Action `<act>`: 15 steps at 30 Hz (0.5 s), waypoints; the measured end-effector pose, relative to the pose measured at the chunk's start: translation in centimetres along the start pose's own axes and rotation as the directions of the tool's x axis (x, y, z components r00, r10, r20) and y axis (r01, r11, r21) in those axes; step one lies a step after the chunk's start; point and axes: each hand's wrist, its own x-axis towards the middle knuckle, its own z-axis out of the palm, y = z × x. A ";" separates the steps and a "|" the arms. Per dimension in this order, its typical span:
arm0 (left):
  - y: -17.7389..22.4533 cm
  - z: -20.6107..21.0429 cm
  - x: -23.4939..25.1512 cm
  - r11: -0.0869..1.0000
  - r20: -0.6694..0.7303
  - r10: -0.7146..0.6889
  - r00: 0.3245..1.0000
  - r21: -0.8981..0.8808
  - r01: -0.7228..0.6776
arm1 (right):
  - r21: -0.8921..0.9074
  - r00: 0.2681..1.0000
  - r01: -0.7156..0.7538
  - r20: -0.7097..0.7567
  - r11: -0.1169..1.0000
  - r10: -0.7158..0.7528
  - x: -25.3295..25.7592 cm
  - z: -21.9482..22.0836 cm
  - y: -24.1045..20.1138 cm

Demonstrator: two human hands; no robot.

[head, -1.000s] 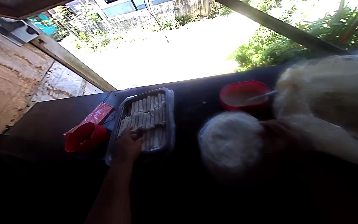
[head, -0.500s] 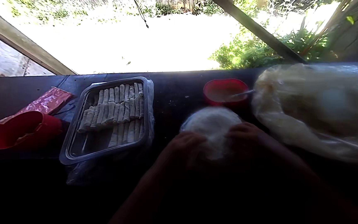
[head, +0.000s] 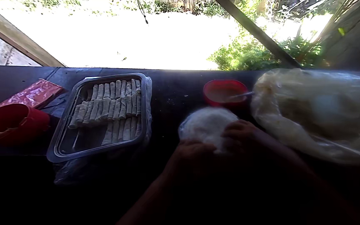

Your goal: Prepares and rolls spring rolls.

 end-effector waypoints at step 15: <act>-0.4 -1.6 -1.0 0.995 -0.061 0.067 0.996 -0.063 -0.071 | -0.024 0.968 0.077 -0.238 0.997 -0.081 -1.7 -0.1 0.6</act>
